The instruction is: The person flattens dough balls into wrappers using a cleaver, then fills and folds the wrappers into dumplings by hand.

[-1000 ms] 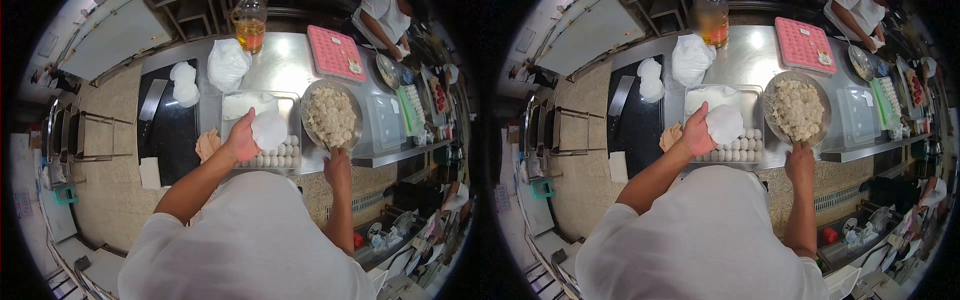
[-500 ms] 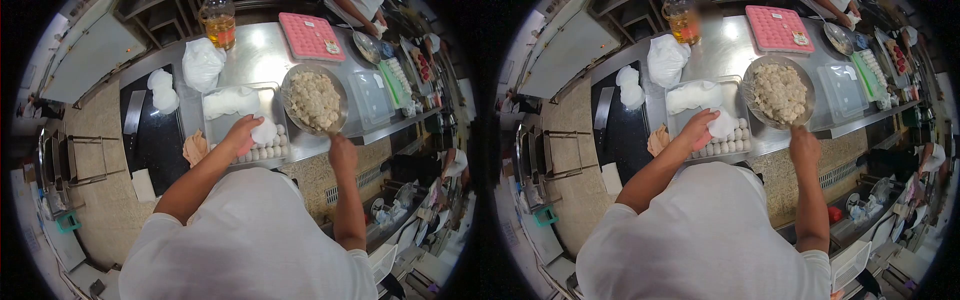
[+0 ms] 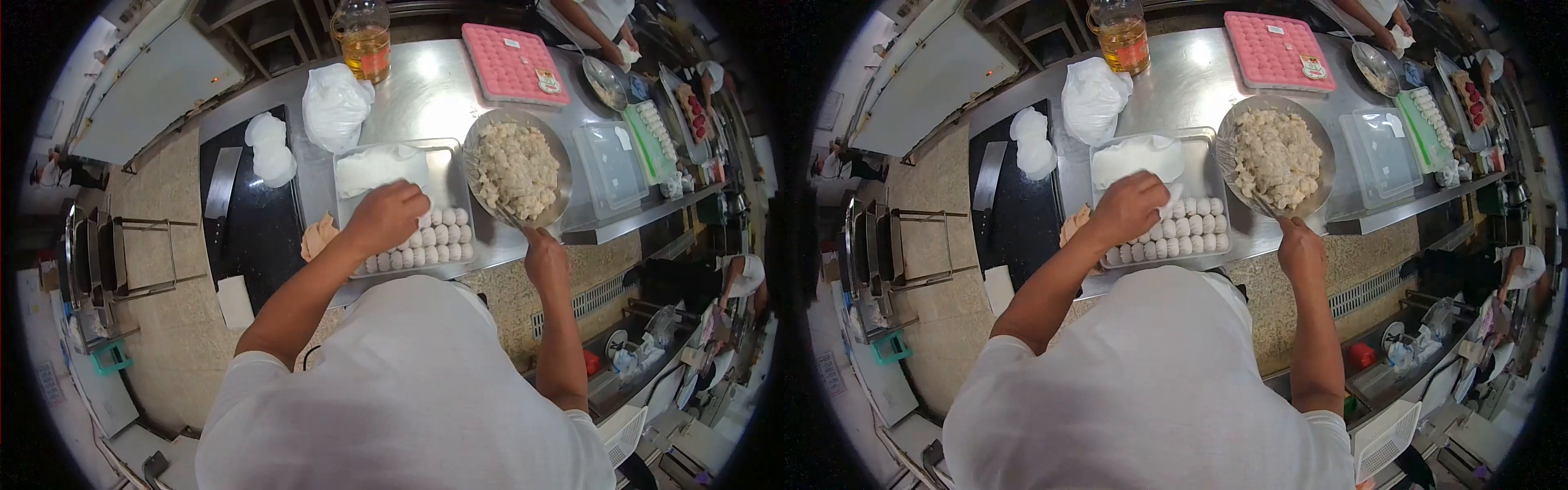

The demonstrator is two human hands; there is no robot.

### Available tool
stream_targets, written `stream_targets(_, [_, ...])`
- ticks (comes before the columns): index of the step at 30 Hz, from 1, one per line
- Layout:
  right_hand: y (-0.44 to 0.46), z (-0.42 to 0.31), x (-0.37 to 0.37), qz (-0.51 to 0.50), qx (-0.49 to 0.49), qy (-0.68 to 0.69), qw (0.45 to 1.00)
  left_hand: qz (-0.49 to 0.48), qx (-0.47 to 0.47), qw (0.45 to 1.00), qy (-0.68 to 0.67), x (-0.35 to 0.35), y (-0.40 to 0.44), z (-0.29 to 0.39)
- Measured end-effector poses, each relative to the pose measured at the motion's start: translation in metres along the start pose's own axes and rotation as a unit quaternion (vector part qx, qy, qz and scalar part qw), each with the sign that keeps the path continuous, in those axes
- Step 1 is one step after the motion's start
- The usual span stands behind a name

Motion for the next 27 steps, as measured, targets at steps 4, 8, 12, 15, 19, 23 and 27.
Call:
stream_targets(4, [-0.001, 0.015, 0.003, 0.027, -0.02, 0.107, 0.994, 0.208, -0.031, 0.96, -0.186, 0.011, 0.009, -0.013])
stream_targets(8, [0.004, 0.017, 0.028, 0.062, -0.006, 0.078, 0.995, 0.259, -0.426, 0.549, -0.671, 0.08, 0.004, -0.051])
stream_targets(12, [-0.004, 0.007, 0.026, 0.04, 0.014, 0.087, 0.995, 0.186, -0.432, 0.442, -0.764, 0.1, 0.006, -0.033])
stream_targets(15, [-0.004, 0.006, 0.012, 0.028, 0.037, 0.088, 0.995, 0.118, -0.388, 0.479, -0.778, 0.102, 0.014, -0.021])
stream_targets(19, [0.007, 0.01, 0.027, 0.022, 0.027, 0.067, 0.997, 0.083, -0.4, 0.5, -0.764, 0.11, 0.029, -0.009])
stream_targets(23, [0.008, -0.001, 0.026, 0.022, 0.031, 0.052, 0.998, 0.083, -0.434, 0.492, -0.75, 0.125, 0.039, -0.013])
stream_targets(27, [0.007, 0.0, 0.021, 0.024, 0.009, 0.082, 0.996, 0.073, -0.417, 0.482, -0.767, 0.137, 0.045, -0.02])
Point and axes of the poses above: each hand's wrist, its own y-axis towards the middle knuckle, its own x-axis out of the palm, z = x × y, the point moved 2 cm from there along y, towards the middle knuckle, and after that the axes turned 4 degrees about -y, right-handed, at the moved point
